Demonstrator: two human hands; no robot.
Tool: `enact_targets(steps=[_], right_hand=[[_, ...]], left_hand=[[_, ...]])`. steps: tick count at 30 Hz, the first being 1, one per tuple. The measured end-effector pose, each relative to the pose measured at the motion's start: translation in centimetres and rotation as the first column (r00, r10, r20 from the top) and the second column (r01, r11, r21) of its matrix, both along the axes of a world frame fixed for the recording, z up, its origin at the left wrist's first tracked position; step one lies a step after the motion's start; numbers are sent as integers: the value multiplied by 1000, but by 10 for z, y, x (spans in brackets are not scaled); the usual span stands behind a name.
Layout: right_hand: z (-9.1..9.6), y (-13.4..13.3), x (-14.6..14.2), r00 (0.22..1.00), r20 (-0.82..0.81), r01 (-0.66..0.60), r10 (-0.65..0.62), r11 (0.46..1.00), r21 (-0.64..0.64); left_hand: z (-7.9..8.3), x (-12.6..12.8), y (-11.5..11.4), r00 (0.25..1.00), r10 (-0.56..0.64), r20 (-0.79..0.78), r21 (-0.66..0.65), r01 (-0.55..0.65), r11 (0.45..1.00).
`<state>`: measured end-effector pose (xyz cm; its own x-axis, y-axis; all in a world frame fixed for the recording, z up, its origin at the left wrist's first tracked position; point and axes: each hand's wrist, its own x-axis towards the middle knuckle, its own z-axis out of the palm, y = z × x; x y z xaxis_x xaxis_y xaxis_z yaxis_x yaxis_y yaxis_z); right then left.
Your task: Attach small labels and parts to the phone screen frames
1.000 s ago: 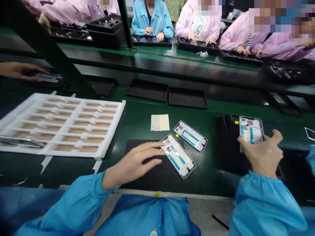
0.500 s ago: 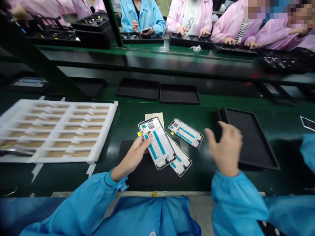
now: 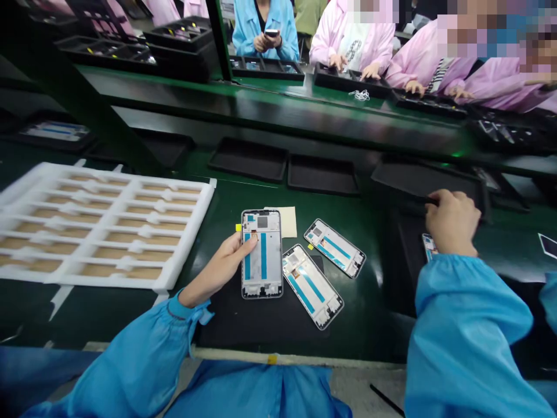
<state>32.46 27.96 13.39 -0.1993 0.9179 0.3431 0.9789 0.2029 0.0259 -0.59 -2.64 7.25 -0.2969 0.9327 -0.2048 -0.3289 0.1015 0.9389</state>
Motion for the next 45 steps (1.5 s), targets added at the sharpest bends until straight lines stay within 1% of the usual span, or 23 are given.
enact_targets(steps=[2, 4, 6, 8, 9, 10, 12, 14, 15, 17, 18, 20, 22, 25, 27, 29, 32, 34, 37, 40, 43, 45], right_hand=[[-7, 17, -18, 999, -36, -20, 21, 1000, 20], [-16, 18, -38, 996, -60, -67, 68, 997, 33], [-26, 4, -59, 981, -74, -179, 179, 984, 7], [-35, -20, -85, 941, -88, -330, 326, 943, -44], [-39, -34, -99, 909, -104, -412, 404, 908, -78], [-44, -48, -113, 870, -128, -490, 477, 864, -113], [-52, -76, -142, 768, -194, -640, 611, 745, -188], [-60, -99, -169, 661, -258, -750, 704, 613, -249], [-63, -108, -180, 620, -280, -783, 733, 560, -270], [-68, -119, -200, 566, -304, -820, 766, 486, -302], [-70, -123, -208, 549, -307, -829, 777, 460, -318], [-73, -127, -219, 533, -296, -832, 793, 428, -353], [-73, -129, -226, 541, -264, -818, 799, 427, -384], [-71, -132, -230, 576, -186, -781, 796, 468, -414], [-68, -134, -232, 575, -133, -766, 808, 473, -435], [-64, -135, -232, 548, -94, -765, 831, 452, -459], [-59, -136, -234, 499, -74, -769, 863, 403, -496], [-56, -137, -236, 490, -84, -769, 868, 385, -510], [-57, -139, -238, 508, -139, -776, 850, 381, -503], [-65, -138, -238, 542, -255, -797, 801, 393, -459], [-76, -132, -238, 584, -420, -809, 695, 450, -379], [-80, -127, -239, 589, -546, -805, 597, 496, -326]], left_hand=[[-1, -2, -1, 1000, -15, 0, 0, 15, 1000], [-2, -4, 0, 1000, -28, -10, 6, 28, 1000], [-2, -9, 1, 997, -45, -56, 1, 45, 999], [-3, -14, 2, 981, -86, -175, -21, 83, 996], [-3, -17, 2, 956, -131, -261, -41, 125, 991], [-3, -19, 3, 916, -186, -355, -65, 174, 983], [-2, -22, 3, 808, -292, -511, -109, 276, 955], [-2, -23, 4, 719, -337, -607, -116, 340, 933], [-2, -23, 4, 689, -345, -638, -114, 358, 927], [-2, -22, 6, 626, -390, -675, -154, 398, 904], [-2, -21, 7, 598, -421, -682, -191, 410, 892], [0, -20, 9, 554, -475, -683, -268, 415, 869], [2, -18, 10, 527, -496, -690, -311, 403, 861], [5, -18, 11, 474, -527, -705, -352, 411, 841], [5, -18, 10, 448, -546, -708, -371, 422, 827], [6, -19, 10, 416, -566, -712, -394, 430, 812], [6, -19, 9, 354, -594, -722, -435, 435, 788], [6, -18, 8, 328, -604, -726, -449, 438, 779], [7, -18, 7, 304, -614, -729, -466, 437, 769], [7, -17, 7, 297, -627, -721, -483, 433, 761], [6, -16, 7, 298, -636, -712, -491, 436, 754], [4, -17, 7, 303, -636, -710, -488, 440, 754]])
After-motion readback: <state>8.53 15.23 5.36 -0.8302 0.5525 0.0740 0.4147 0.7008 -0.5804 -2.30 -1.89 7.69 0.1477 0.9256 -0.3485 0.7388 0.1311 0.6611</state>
